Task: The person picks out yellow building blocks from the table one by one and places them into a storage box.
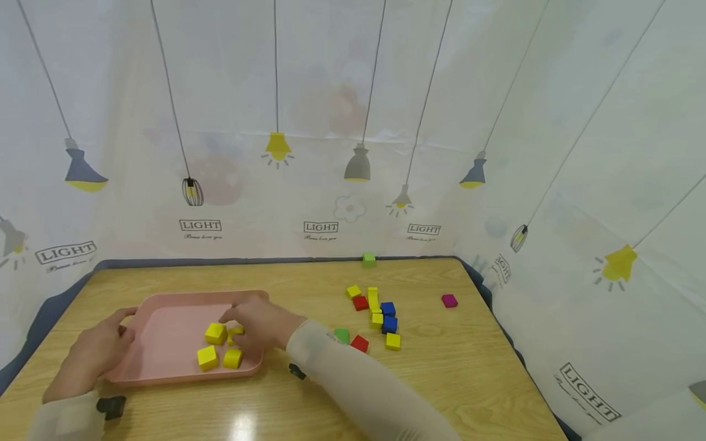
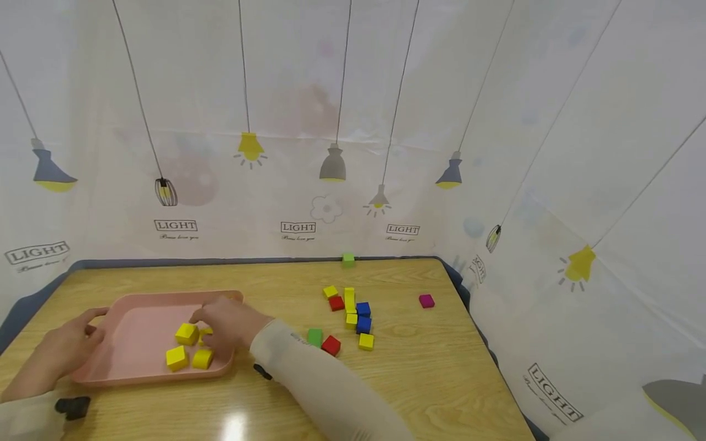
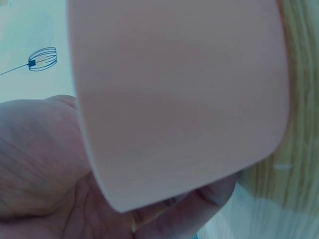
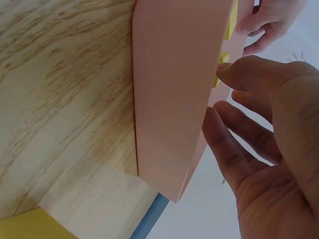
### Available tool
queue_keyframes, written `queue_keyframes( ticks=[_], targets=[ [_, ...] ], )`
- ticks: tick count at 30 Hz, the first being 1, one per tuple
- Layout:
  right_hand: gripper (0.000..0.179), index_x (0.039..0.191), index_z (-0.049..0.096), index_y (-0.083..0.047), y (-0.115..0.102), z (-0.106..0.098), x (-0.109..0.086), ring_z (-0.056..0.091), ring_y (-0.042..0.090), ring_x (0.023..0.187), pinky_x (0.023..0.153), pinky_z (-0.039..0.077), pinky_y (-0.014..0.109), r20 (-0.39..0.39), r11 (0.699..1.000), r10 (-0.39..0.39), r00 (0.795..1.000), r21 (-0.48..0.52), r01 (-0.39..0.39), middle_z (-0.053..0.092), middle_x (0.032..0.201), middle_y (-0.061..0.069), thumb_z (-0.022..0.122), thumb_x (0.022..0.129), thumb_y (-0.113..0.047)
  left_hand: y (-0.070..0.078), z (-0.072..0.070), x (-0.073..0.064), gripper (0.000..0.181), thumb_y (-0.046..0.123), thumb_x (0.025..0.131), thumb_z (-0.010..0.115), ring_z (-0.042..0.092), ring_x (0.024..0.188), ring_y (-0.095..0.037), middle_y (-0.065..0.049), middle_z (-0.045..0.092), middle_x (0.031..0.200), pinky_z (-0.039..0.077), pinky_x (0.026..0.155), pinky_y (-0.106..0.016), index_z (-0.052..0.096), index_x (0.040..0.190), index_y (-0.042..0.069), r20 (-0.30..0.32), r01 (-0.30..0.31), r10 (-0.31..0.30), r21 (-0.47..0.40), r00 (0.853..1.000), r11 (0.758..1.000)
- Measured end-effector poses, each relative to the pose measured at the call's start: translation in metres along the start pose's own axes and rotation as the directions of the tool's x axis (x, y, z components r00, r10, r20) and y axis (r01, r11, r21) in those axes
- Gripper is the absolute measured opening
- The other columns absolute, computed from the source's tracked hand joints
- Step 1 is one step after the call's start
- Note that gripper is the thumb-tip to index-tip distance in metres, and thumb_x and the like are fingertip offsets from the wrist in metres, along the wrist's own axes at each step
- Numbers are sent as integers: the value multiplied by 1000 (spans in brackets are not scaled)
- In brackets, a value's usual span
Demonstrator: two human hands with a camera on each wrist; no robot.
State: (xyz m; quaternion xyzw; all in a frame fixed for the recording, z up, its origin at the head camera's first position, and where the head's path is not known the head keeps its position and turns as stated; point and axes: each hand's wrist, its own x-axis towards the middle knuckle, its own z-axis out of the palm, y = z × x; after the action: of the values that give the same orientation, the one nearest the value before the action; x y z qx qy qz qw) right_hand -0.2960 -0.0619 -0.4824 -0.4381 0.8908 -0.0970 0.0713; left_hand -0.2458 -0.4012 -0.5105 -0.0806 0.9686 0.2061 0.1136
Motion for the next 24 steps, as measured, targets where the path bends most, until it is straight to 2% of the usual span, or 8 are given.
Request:
queue_keyframes(
  ticks=[11, 14, 20, 24],
  targets=[
    [46, 156, 75, -25, 7, -7, -9, 66, 6, 146, 122, 52, 19, -8, 1000, 11, 1000, 10, -11, 70, 162, -10, 83, 111, -30, 3, 1, 1, 63, 12, 115, 54, 69, 107, -50, -46, 64, 136, 59, 97, -69, 32, 170, -11, -5, 30, -30, -5, 1000, 1000],
    [47, 157, 74, -25, 12, -9, -14, 66, 8, 148, 122, 53, 21, -8, 999, 32, 999, 24, -31, 66, 167, -8, 82, 112, -31, 4, 1, -1, 63, 12, 115, 52, 69, 109, -52, -47, 63, 137, 58, 98, -70, 32, 170, -11, -9, 35, -35, -1, 999, 999],
    [47, 158, 73, -27, 25, -13, -24, 70, 7, 129, 114, 58, 22, -33, 996, 81, 996, 32, -80, 70, 157, -5, 80, 112, -32, 2, 2, -4, 62, 12, 116, 52, 69, 115, -56, -47, 62, 140, 57, 101, -73, 31, 170, -10, -7, 53, -53, 3, 999, 999],
    [49, 159, 72, -30, 38, -15, -31, 68, 8, 118, 108, 60, 24, -55, 994, 107, 993, 29, -106, 72, 149, -3, 80, 111, -35, 1, 1, -5, 62, 13, 116, 51, 69, 109, -52, -46, 63, 138, 58, 97, -69, 31, 171, -10, -9, 41, -41, 6, 999, 999]
  ],
)
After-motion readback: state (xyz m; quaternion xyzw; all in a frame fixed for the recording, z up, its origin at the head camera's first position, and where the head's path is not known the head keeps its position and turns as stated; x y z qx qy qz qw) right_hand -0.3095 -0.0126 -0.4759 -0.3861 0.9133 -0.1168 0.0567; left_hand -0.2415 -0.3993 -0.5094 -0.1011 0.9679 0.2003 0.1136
